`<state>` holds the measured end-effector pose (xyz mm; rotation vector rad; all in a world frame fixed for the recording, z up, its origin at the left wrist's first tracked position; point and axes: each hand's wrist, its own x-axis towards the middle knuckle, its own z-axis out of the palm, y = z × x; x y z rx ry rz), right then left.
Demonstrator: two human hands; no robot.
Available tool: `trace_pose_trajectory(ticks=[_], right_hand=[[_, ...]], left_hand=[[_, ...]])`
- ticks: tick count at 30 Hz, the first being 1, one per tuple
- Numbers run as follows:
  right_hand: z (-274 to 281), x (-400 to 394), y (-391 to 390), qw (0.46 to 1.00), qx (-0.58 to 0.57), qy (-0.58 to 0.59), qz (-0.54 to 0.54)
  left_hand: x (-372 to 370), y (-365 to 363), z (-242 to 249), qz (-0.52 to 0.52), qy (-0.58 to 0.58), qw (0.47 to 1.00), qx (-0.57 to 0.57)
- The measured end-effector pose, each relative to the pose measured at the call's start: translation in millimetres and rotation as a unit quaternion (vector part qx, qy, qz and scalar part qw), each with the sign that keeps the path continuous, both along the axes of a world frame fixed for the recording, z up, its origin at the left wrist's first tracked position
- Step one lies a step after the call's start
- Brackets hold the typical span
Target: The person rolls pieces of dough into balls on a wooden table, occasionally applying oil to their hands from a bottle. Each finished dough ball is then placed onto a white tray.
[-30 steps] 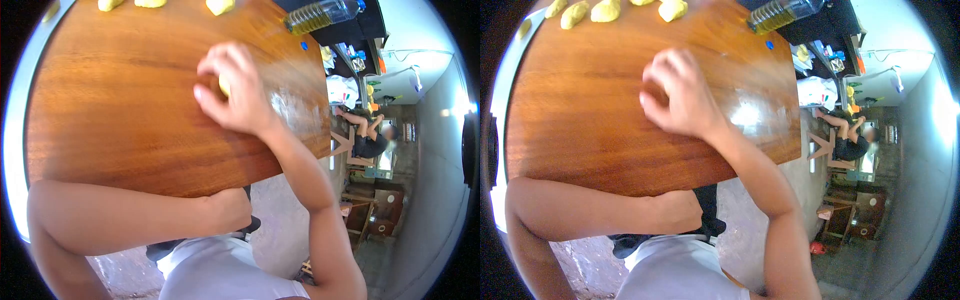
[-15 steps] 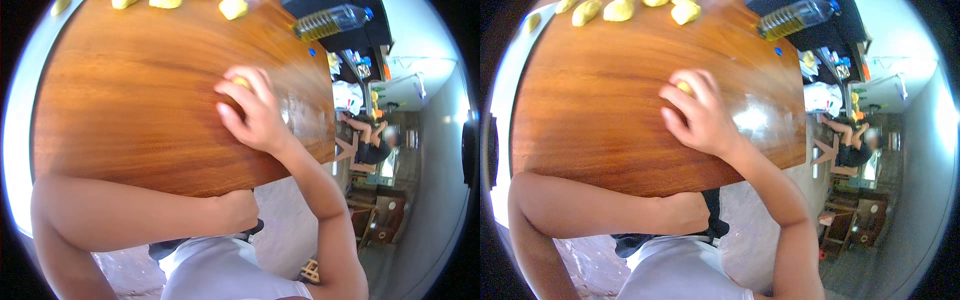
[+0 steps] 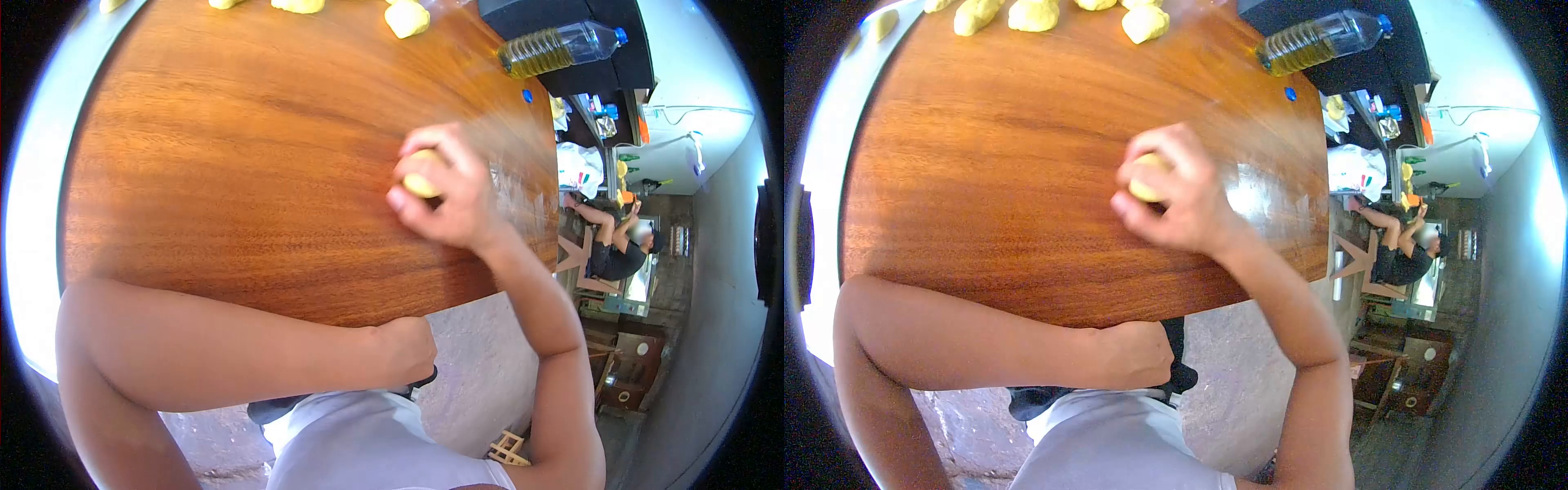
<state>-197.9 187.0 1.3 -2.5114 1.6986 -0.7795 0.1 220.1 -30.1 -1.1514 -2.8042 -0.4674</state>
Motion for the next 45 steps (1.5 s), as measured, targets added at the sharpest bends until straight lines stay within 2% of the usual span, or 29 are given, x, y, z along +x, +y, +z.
trace_pose_trajectory(ticks=[2, 5, 8, 11, 13, 15, 18, 21, 25, 27, 31, 35, 37, 39, 41, 42, 45], right_hand=[[3.2, -29.4, -8.2, 0.995, 0.004, 0.062, -0.084], [-5.7, -36.2, -60.7, 0.990, -0.060, 0.110, -0.068], [-10.5, 7.9, -75.7, 0.994, -0.110, -0.014, 0.001], [-4.5, 26.4, -36.5, 0.998, -0.034, -0.023, 0.049], [-5.3, 9.8, -16.5, 0.998, -0.044, -0.005, 0.048], [-3.2, -15.0, -15.1, 0.995, -0.051, 0.063, -0.062], [-8.3, -26.9, -58.0, 0.990, -0.099, 0.055, -0.086], [-16.9, 5.2, -89.9, 0.988, -0.150, -0.002, -0.033], [-11.4, 31.5, -33.0, 0.997, -0.079, -0.015, -0.015], [-8.6, 17.3, 0.5, 0.996, -0.062, 0.016, -0.054], [-7.5, -34.6, -30.6, 0.986, -0.087, 0.060, -0.132], [-12.4, -8.2, -73.1, 0.987, -0.147, 0.032, -0.057], [-8.0, 15.9, -43.3, 0.995, -0.098, -0.024, -0.020], [-5.0, 16.3, 0.0, 0.998, -0.069, 0.003, -0.016], [-2.7, -11.4, 18.5, 0.995, -0.053, 0.042, -0.067], [-2.5, -28.2, 11.9, 0.990, -0.065, 0.076, -0.097], [-15.2, -65.8, -37.7, 0.982, -0.107, 0.059, -0.141]], left_hand=[[0.1, 1.5, -1.2, -0.006, -0.016, 1.000, 0.019], [-1.6, -1.3, 0.4, -0.004, -0.029, 0.999, -0.015], [-3.7, 0.0, -2.3, -0.019, -0.058, 0.998, -0.028], [-1.6, -0.1, -6.9, -0.004, -0.033, 0.999, 0.022], [-1.2, 4.1, -12.2, 0.005, -0.018, 1.000, 0.020], [2.0, 4.1, -11.2, 0.012, -0.004, 1.000, 0.019], [-3.6, 1.6, -2.5, -0.017, -0.025, 1.000, -0.006], [-6.3, 4.2, -12.2, -0.008, -0.027, 0.999, -0.027], [-3.9, 1.8, -3.9, -0.007, -0.013, 0.998, -0.054], [-1.9, 0.8, -4.1, -0.002, -0.019, 0.998, -0.068], [-0.1, 0.3, -6.6, 0.012, 0.009, 1.000, -0.019], [-0.4, 5.3, -13.5, 0.021, 0.018, 0.999, -0.046], [1.3, 5.1, -8.1, 0.013, 0.006, 0.998, -0.067], [1.9, 5.3, -8.3, 0.017, -0.007, 0.997, -0.072], [2.9, 5.0, -12.3, 0.026, 0.016, 0.999, -0.028], [2.1, 2.7, -12.3, 0.028, 0.014, 0.999, -0.025], [-2.5, 7.0, -11.4, 0.001, 0.003, 1.000, -0.028]])
